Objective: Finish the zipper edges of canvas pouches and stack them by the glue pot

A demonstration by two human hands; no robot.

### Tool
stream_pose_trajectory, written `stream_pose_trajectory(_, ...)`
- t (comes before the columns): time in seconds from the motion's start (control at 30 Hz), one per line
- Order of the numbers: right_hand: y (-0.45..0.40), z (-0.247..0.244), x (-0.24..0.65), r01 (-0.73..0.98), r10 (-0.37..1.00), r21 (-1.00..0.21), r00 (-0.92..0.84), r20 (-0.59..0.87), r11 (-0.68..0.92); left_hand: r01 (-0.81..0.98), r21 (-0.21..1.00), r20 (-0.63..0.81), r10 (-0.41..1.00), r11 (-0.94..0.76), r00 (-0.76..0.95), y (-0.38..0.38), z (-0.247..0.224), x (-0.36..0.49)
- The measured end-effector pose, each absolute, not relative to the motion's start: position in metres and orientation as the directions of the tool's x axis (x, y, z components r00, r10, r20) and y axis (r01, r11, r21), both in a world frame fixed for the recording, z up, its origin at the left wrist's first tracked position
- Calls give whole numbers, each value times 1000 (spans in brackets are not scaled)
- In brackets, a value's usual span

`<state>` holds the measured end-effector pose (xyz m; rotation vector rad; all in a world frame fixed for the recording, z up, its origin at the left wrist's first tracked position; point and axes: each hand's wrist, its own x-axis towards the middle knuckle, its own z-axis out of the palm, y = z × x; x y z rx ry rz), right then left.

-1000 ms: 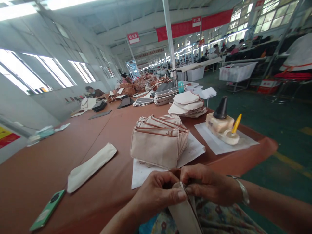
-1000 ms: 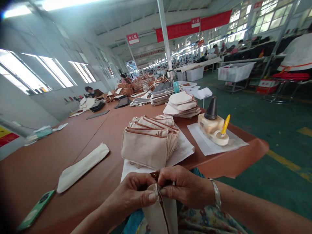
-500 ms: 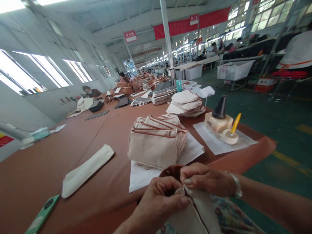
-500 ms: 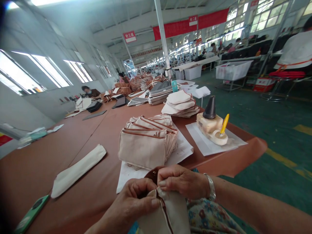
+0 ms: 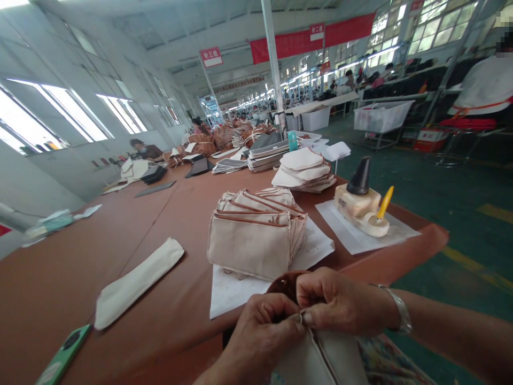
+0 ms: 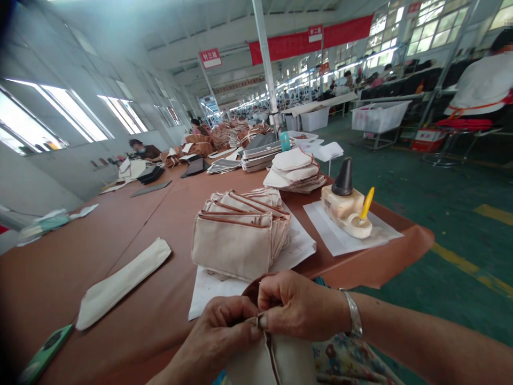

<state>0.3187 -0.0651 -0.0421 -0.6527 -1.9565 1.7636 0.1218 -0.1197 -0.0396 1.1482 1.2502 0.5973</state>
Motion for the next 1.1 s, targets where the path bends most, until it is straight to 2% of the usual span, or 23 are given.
stream_pose_trajectory(0.17, -66, -45, 318, 21, 606, -1000, -795, -31, -23, 191, 945, -317, 895, 267, 315, -119, -37, 124)
stream_pose_trajectory(0.37, -68, -47, 319, 21, 622, -998, -781, -51, -55, 332, 890, -404, 879, 313, 253, -118, -34, 126)
stream_pose_trajectory(0.47, -72, -51, 319, 20, 668, -1000, -744, -15, 0, 388, 866, -417, 883, 314, 216, -116, -34, 127)
stream_pose_trajectory(0.67, -79, -60, 319, 178, 757, -974, -653, -8, 143, 463, 845, -385, 905, 267, 181, -113, -37, 133)
stream_pose_trajectory(0.8, -79, -70, 319, 42, 726, -983, -680, 104, 180, 468, 842, -386, 906, 270, 173, -113, -40, 134)
stream_pose_trajectory(0.9, -80, -70, 321, -126, 669, -981, -718, 194, 149, 402, 848, -464, 849, 345, 251, -115, -40, 130)
stream_pose_trajectory(0.97, -80, -67, 324, -186, 641, -972, -731, 236, 145, 296, 854, -509, 803, 427, 310, -118, -38, 129)
stream_pose_trajectory(1.1, -80, -56, 329, -245, 568, -910, -718, 402, 335, 6, 855, -493, 808, 519, 322, -125, -32, 133)
